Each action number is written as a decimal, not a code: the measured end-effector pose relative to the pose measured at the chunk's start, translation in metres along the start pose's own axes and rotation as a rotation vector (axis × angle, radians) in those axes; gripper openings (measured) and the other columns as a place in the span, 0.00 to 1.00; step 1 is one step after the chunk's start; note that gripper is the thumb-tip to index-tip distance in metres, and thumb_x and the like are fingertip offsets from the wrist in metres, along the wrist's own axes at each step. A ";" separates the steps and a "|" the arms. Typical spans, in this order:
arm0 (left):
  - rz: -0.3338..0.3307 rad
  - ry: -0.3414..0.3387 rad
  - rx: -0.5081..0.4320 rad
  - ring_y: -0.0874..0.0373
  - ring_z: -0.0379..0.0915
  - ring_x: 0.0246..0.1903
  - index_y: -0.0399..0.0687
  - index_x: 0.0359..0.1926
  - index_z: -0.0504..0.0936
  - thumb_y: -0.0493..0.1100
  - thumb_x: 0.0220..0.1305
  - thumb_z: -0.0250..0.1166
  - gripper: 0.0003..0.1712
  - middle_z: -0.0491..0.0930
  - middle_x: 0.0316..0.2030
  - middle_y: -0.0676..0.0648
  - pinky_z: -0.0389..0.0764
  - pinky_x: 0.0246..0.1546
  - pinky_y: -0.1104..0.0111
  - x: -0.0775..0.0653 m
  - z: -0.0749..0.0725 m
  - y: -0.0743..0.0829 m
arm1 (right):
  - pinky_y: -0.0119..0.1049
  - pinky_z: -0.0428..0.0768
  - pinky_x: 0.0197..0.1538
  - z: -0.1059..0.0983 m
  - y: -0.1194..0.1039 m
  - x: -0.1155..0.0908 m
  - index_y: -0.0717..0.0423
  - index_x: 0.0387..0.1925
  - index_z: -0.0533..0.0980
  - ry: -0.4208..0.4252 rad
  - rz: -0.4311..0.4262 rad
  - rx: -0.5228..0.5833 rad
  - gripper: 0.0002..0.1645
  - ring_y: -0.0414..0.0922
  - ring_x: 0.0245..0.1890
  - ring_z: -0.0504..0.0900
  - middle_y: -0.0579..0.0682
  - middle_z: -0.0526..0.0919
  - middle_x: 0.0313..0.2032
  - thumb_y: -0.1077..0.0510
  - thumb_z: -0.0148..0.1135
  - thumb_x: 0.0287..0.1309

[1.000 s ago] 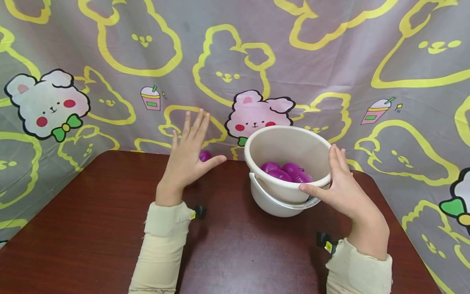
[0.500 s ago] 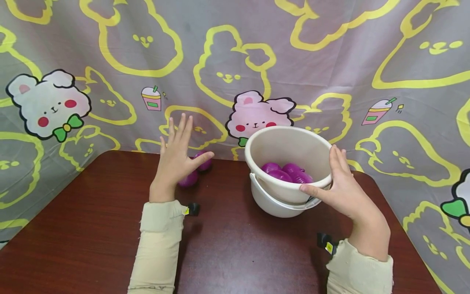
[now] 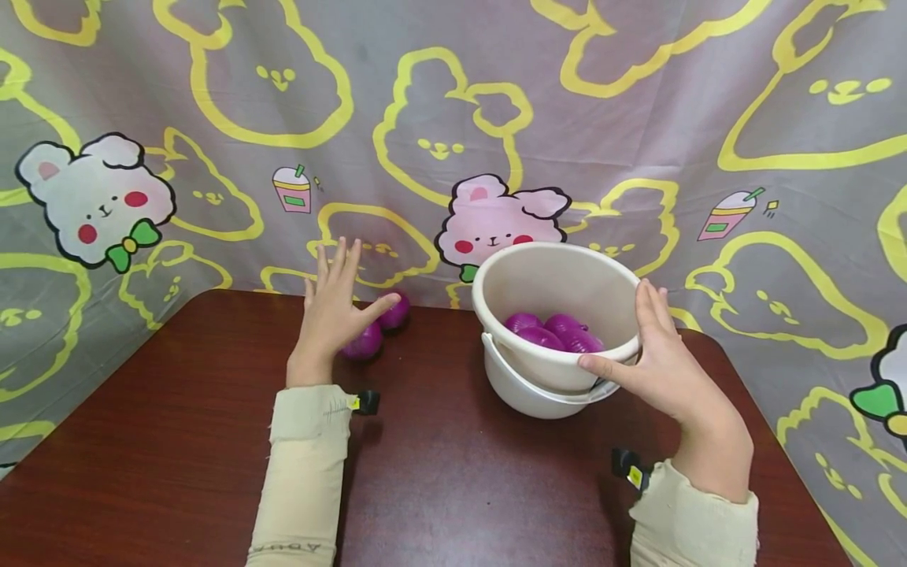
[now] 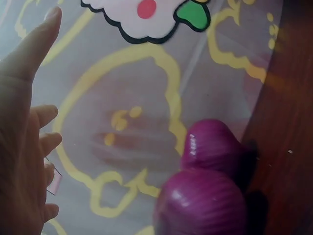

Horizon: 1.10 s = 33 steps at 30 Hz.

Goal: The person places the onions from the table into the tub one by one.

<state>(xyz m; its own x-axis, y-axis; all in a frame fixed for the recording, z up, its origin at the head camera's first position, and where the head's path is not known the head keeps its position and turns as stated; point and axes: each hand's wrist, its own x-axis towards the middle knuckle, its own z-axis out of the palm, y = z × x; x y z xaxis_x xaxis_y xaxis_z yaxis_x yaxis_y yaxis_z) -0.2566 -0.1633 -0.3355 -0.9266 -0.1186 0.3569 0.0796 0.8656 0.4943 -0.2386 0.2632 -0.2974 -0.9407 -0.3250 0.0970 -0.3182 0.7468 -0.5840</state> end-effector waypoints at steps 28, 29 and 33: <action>-0.116 -0.190 -0.082 0.39 0.22 0.78 0.63 0.80 0.39 0.82 0.46 0.63 0.69 0.37 0.80 0.48 0.39 0.70 0.30 -0.001 0.022 -0.044 | 0.77 0.43 0.67 -0.002 0.001 0.000 0.57 0.77 0.26 -0.003 -0.014 -0.010 0.70 0.61 0.77 0.21 0.58 0.23 0.78 0.41 0.66 0.58; -0.121 -0.200 -0.081 0.39 0.22 0.78 0.63 0.80 0.39 0.81 0.45 0.63 0.69 0.37 0.80 0.48 0.39 0.69 0.29 -0.002 0.023 -0.045 | 0.77 0.43 0.67 -0.002 0.001 0.000 0.58 0.77 0.26 -0.002 -0.015 -0.011 0.70 0.61 0.77 0.21 0.58 0.23 0.78 0.41 0.66 0.58; -0.146 -0.228 -0.084 0.39 0.23 0.78 0.63 0.80 0.38 0.79 0.46 0.66 0.70 0.36 0.80 0.48 0.40 0.68 0.28 -0.004 0.028 -0.048 | 0.76 0.42 0.68 -0.001 0.002 -0.001 0.59 0.77 0.26 0.002 -0.025 -0.010 0.70 0.62 0.77 0.21 0.59 0.23 0.78 0.41 0.66 0.58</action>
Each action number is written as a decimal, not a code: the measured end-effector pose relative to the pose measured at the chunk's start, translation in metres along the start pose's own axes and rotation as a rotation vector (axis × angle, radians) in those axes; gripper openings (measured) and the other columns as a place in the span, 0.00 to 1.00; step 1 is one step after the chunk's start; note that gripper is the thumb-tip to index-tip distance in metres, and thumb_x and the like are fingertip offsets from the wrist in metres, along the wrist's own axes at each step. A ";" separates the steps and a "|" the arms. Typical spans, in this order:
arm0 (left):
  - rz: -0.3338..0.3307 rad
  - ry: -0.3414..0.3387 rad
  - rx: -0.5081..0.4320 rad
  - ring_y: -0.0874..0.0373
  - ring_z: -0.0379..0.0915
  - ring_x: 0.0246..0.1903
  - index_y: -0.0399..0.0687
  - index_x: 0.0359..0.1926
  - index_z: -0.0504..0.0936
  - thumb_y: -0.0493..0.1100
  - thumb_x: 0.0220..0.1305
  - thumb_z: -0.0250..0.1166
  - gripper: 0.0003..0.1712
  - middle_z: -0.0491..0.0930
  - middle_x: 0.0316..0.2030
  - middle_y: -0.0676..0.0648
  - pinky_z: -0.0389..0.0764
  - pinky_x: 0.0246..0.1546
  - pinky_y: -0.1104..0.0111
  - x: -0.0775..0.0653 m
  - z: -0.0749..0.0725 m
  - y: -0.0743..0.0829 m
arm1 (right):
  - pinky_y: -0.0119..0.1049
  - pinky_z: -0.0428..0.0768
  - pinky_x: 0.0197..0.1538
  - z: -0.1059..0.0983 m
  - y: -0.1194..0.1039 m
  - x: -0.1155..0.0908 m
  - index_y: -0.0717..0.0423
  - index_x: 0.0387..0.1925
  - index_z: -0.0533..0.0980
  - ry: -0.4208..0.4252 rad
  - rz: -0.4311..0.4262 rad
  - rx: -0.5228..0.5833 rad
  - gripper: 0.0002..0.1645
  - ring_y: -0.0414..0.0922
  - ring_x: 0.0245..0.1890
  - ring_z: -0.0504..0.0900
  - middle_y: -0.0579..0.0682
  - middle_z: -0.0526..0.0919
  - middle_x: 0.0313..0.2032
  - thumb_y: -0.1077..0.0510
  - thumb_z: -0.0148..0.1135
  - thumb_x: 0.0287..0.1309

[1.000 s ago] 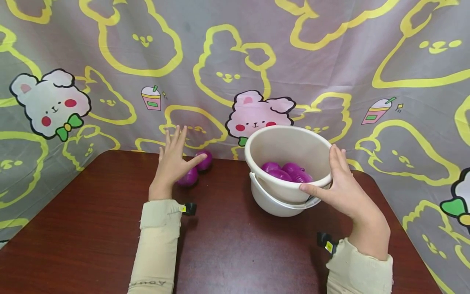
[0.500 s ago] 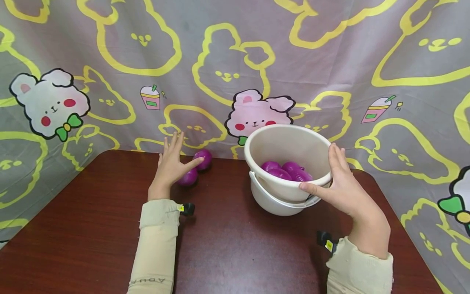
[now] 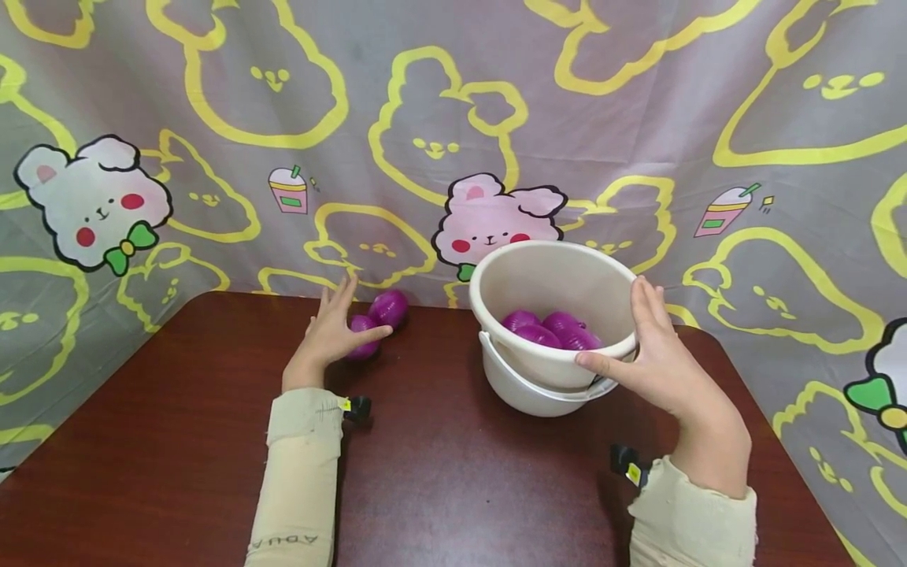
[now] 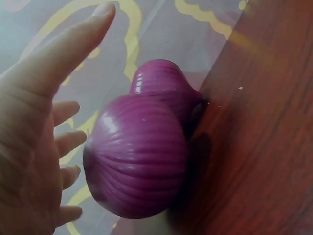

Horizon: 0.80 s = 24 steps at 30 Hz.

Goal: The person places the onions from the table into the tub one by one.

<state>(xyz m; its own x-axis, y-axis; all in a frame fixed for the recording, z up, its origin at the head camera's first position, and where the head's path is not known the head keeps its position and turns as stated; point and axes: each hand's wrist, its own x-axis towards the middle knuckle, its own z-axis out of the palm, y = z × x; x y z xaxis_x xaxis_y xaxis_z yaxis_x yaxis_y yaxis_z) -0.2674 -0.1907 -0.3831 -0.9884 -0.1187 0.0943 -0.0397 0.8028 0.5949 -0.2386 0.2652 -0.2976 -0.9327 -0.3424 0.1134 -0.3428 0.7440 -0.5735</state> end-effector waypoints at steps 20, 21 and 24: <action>0.000 -0.125 -0.020 0.35 0.38 0.77 0.46 0.79 0.42 0.62 0.50 0.75 0.68 0.47 0.78 0.40 0.54 0.72 0.38 0.002 0.010 -0.009 | 0.77 0.42 0.67 0.001 0.000 0.001 0.59 0.77 0.27 -0.001 -0.010 0.019 0.70 0.63 0.77 0.22 0.59 0.23 0.78 0.42 0.67 0.57; 0.006 -0.132 -0.030 0.36 0.40 0.77 0.44 0.79 0.42 0.60 0.50 0.75 0.68 0.47 0.78 0.39 0.55 0.72 0.41 0.003 0.010 -0.009 | 0.77 0.42 0.67 0.001 0.000 0.001 0.59 0.77 0.26 -0.004 -0.005 0.015 0.70 0.63 0.77 0.22 0.59 0.23 0.78 0.42 0.67 0.57; 0.001 -0.151 -0.057 0.39 0.46 0.75 0.42 0.79 0.42 0.56 0.51 0.76 0.67 0.48 0.77 0.37 0.57 0.73 0.46 0.003 0.010 -0.010 | 0.77 0.43 0.67 0.001 0.000 0.000 0.59 0.76 0.26 -0.007 0.004 0.014 0.70 0.63 0.77 0.22 0.59 0.22 0.78 0.41 0.67 0.57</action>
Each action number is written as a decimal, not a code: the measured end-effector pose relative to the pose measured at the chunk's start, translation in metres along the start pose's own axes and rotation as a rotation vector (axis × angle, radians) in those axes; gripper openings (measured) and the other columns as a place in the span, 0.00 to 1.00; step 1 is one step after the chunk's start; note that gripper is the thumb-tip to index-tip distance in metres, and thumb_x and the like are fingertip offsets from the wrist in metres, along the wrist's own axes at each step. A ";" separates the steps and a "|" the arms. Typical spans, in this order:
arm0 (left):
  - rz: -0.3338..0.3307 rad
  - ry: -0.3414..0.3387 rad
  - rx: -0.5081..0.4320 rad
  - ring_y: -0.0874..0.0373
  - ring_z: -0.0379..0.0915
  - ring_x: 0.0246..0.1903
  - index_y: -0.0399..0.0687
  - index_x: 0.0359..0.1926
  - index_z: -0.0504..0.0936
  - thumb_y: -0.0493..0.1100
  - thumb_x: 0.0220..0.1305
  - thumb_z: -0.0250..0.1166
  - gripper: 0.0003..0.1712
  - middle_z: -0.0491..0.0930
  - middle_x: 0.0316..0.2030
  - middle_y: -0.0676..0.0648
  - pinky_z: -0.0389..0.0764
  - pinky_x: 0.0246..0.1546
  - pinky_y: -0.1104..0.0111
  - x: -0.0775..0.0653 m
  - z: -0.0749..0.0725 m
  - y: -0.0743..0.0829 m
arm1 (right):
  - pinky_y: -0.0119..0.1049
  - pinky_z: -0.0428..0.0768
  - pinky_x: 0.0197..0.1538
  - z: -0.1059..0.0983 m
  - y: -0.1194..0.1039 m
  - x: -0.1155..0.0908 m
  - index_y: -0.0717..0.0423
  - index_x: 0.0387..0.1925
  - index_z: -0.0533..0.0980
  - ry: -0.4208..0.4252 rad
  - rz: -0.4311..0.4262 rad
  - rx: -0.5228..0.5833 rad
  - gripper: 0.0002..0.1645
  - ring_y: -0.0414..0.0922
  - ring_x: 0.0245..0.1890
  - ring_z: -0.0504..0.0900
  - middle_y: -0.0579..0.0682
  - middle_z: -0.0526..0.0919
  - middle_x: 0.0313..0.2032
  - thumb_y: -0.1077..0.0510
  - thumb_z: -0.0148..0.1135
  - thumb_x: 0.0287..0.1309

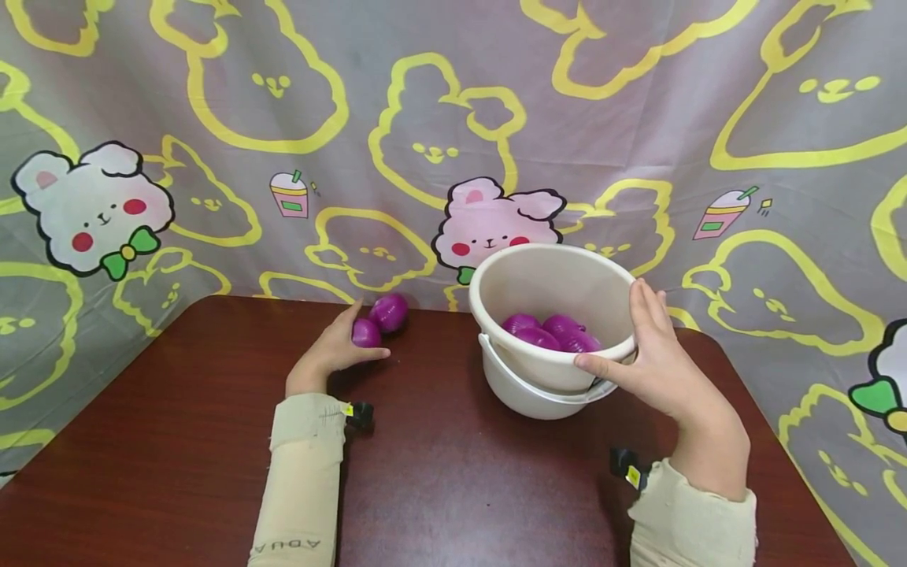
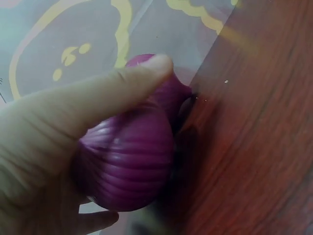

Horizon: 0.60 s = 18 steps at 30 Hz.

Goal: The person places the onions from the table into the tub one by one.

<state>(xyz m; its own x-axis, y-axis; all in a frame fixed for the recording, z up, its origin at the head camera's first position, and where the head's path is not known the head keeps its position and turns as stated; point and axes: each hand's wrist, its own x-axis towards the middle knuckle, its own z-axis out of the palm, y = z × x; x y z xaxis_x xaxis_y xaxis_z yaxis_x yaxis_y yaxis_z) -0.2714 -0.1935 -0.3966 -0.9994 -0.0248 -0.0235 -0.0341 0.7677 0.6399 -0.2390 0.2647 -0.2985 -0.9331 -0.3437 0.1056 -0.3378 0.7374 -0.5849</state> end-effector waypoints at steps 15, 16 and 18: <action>-0.023 -0.013 -0.030 0.39 0.65 0.64 0.38 0.72 0.57 0.53 0.53 0.76 0.54 0.65 0.67 0.35 0.70 0.66 0.47 -0.003 -0.002 -0.002 | 0.78 0.49 0.64 0.000 -0.001 0.001 0.56 0.76 0.23 -0.009 0.019 -0.006 0.72 0.67 0.76 0.27 0.61 0.22 0.77 0.40 0.67 0.57; -0.025 -0.012 -0.027 0.40 0.66 0.63 0.38 0.71 0.59 0.53 0.52 0.76 0.53 0.66 0.65 0.35 0.71 0.65 0.47 -0.003 -0.002 -0.002 | 0.79 0.50 0.64 0.000 -0.001 0.001 0.56 0.76 0.23 -0.010 0.020 -0.008 0.72 0.67 0.76 0.27 0.62 0.23 0.77 0.40 0.67 0.57; -0.023 -0.009 -0.020 0.40 0.68 0.61 0.39 0.70 0.60 0.53 0.52 0.76 0.51 0.68 0.63 0.36 0.73 0.63 0.48 -0.003 -0.002 -0.002 | 0.79 0.50 0.64 0.000 -0.001 0.001 0.56 0.76 0.23 -0.011 0.019 -0.006 0.72 0.67 0.76 0.27 0.62 0.22 0.77 0.41 0.67 0.57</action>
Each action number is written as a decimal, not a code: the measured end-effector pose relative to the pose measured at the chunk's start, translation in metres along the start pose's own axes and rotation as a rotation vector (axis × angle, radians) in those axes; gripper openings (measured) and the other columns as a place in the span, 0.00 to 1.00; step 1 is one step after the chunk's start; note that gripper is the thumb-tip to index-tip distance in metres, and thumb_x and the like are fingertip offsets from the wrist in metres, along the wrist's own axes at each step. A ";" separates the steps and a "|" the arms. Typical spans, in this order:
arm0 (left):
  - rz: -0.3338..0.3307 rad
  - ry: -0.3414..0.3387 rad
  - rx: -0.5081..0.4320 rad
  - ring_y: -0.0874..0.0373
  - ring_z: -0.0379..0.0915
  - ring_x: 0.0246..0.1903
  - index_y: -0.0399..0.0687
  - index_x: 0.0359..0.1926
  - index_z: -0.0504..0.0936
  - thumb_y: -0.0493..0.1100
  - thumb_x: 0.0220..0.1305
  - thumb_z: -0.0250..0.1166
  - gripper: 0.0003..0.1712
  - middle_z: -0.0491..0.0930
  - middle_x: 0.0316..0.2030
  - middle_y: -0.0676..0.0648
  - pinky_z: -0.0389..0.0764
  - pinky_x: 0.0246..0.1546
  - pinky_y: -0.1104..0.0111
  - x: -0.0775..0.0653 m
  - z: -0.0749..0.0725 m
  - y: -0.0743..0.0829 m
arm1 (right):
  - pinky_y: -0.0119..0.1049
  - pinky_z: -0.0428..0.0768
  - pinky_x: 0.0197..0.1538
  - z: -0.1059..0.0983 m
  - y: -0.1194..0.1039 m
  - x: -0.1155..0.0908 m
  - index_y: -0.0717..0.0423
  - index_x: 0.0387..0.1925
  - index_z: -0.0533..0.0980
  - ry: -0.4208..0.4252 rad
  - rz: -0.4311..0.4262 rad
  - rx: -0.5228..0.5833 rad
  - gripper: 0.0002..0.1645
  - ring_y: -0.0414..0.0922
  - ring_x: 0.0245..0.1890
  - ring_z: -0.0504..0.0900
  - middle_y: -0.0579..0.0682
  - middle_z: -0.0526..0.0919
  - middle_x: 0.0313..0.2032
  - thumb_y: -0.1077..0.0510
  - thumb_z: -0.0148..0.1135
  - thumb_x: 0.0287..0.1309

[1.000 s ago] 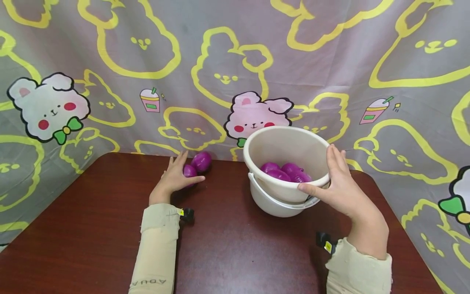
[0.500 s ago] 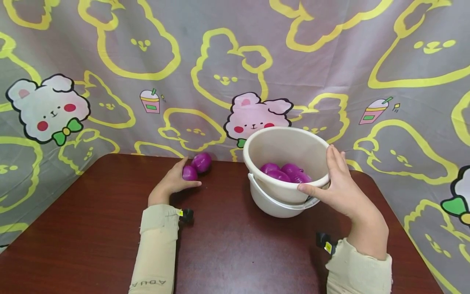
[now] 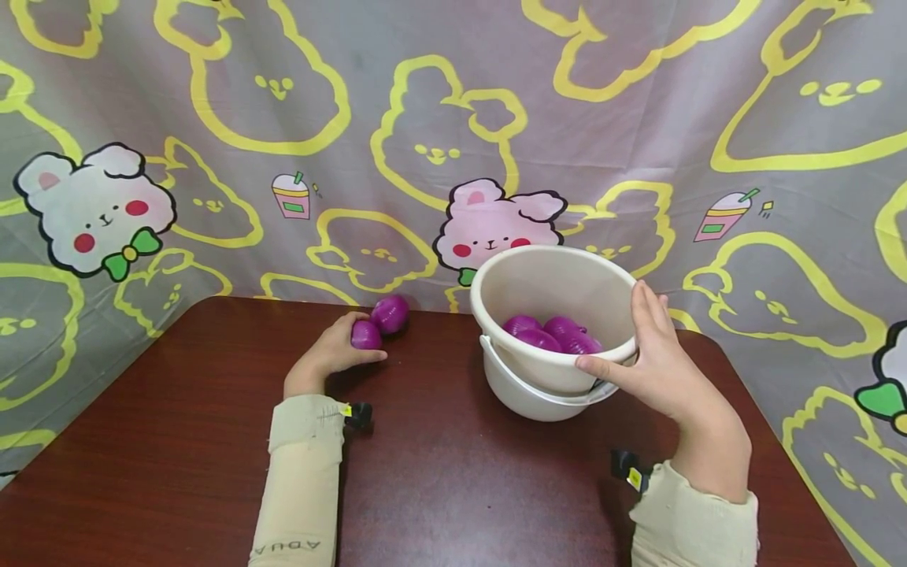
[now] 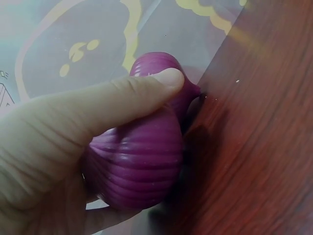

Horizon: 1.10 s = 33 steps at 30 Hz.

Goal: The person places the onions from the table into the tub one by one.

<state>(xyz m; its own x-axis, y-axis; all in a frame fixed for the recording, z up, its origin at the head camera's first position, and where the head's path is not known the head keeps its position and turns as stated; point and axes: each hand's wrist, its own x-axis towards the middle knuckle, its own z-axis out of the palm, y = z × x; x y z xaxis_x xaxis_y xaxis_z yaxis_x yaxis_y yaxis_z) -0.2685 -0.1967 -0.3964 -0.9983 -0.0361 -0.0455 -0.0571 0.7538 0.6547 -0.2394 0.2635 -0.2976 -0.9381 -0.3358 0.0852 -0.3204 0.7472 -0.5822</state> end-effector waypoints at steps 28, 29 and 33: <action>0.009 0.010 -0.003 0.43 0.71 0.55 0.41 0.62 0.66 0.53 0.53 0.75 0.42 0.72 0.56 0.37 0.78 0.58 0.51 -0.005 -0.007 -0.001 | 0.79 0.51 0.63 0.001 0.001 -0.001 0.54 0.76 0.23 0.006 -0.013 0.019 0.71 0.70 0.76 0.31 0.61 0.23 0.77 0.42 0.67 0.57; 0.014 0.013 -0.004 0.43 0.71 0.55 0.41 0.62 0.66 0.53 0.53 0.75 0.42 0.73 0.56 0.38 0.78 0.58 0.51 -0.005 -0.007 -0.001 | 0.79 0.50 0.64 0.000 0.001 -0.001 0.55 0.76 0.23 0.007 -0.013 0.017 0.71 0.69 0.76 0.30 0.61 0.23 0.77 0.42 0.67 0.57; 0.023 0.018 -0.018 0.44 0.71 0.55 0.42 0.61 0.66 0.53 0.53 0.75 0.41 0.73 0.56 0.39 0.78 0.58 0.51 -0.007 -0.010 0.000 | 0.79 0.48 0.65 0.000 0.001 -0.001 0.55 0.76 0.24 0.006 -0.011 0.014 0.71 0.66 0.76 0.25 0.61 0.22 0.77 0.41 0.67 0.58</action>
<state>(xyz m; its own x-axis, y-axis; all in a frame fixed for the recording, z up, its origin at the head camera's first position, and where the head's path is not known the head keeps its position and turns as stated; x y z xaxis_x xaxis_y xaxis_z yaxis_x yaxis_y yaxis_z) -0.2618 -0.2030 -0.3886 -0.9994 -0.0305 -0.0171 -0.0341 0.7428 0.6686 -0.2386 0.2643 -0.2981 -0.9352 -0.3407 0.0961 -0.3289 0.7356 -0.5922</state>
